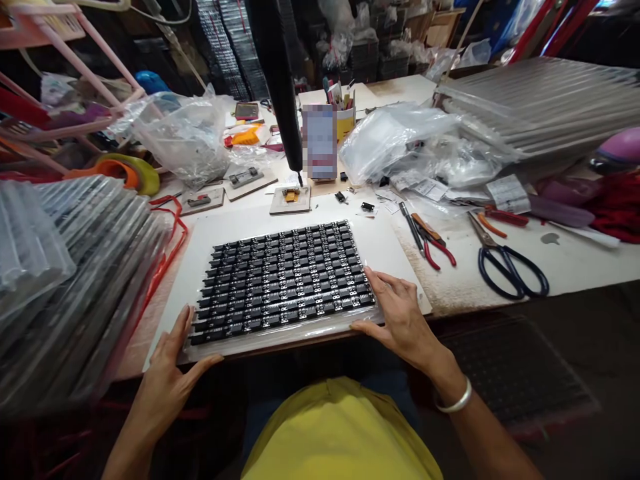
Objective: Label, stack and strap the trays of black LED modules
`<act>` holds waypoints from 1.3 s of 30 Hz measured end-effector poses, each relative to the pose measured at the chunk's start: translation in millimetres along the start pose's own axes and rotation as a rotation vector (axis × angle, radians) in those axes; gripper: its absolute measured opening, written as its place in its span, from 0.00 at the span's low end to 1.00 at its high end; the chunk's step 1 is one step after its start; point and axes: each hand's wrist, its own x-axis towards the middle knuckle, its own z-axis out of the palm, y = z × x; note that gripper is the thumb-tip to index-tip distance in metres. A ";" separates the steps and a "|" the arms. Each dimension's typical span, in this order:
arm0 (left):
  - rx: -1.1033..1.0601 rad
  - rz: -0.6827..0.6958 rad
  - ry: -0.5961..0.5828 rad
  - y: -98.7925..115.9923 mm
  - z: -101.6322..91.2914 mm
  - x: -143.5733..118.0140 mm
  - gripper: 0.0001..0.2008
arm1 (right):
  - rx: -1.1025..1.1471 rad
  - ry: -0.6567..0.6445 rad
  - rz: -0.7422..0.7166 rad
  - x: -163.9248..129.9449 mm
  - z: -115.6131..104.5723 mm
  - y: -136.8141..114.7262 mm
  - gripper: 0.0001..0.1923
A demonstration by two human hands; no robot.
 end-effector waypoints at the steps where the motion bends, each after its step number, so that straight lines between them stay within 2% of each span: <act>1: -0.002 -0.002 0.000 -0.2 0.0 0.1 0.43 | 0.001 -0.002 0.002 0.1 -0.1 -0.1 0.45; 16: -0.001 -0.015 -0.014 1.0 -0.3 1.2 0.42 | 0.010 -0.009 -0.002 0.0 -1.9 -2.1 0.44; 20: 0.035 0.037 -0.034 2.7 -1.6 0.5 0.41 | 0.001 -0.061 -0.010 -0.8 -4.3 -2.9 0.42; 24: 0.065 0.077 -0.047 2.3 -2.9 -1.4 0.39 | -0.003 -0.117 -0.014 -1.5 -4.6 -4.1 0.44; 30: 0.036 0.071 -0.072 4.1 -3.9 -1.5 0.41 | -0.027 -0.035 0.022 -3.1 2.3 -5.0 0.37; 39: -0.119 -0.069 -0.006 7.6 -1.9 -7.0 0.37 | -0.040 0.017 0.019 -4.8 7.6 -2.5 0.33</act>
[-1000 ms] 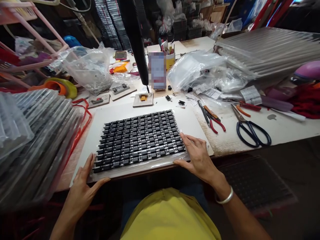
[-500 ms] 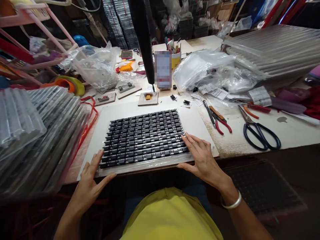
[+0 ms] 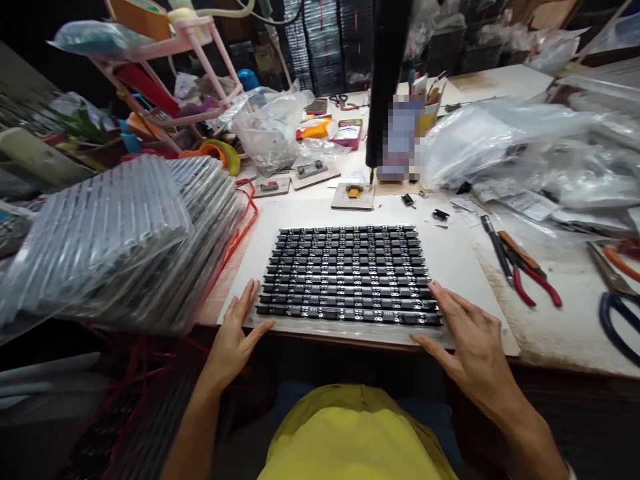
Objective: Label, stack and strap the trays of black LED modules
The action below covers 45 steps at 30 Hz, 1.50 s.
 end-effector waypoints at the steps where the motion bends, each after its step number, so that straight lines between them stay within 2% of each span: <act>1: 0.002 -0.005 0.009 0.3 0.5 -0.6 0.37 | -0.008 0.002 0.006 0.1 0.1 -0.4 0.33; 18: 0.086 0.058 0.045 2.2 3.8 -3.8 0.35 | -0.008 -0.032 0.098 -0.3 0.3 -0.5 0.33; 22: -0.034 0.010 -0.003 0.0 -3.4 -2.4 0.34 | 0.004 -0.021 0.088 -0.6 1.7 0.9 0.33; 25: -0.300 -0.071 -0.022 -2.4 -16.1 7.8 0.34 | 0.003 0.018 0.061 0.3 2.9 1.0 0.32; 29: -0.708 -0.085 0.177 8.4 -42.2 39.1 0.38 | 0.005 0.041 0.035 2.1 2.9 -1.6 0.31; 32: -0.866 -0.076 0.323 28.2 -65.2 65.7 0.39 | 0.024 0.043 0.017 2.7 1.8 -3.4 0.31; 35: -0.987 -0.118 0.407 45.7 -82.8 83.5 0.38 | 0.058 0.055 0.017 2.6 0.0 -3.8 0.31; 37: -1.006 -0.160 0.413 50.9 -88.2 89.2 0.36 | 0.085 0.068 0.047 2.4 -1.8 -4.0 0.30; 40: -0.895 -0.230 0.427 48.1 -88.0 91.7 0.29 | 0.143 0.100 0.111 2.8 -3.9 -5.2 0.26; 45: -0.889 -0.210 0.458 32.5 -80.9 87.5 0.18 | 0.205 0.145 0.200 5.5 -3.1 -8.4 0.21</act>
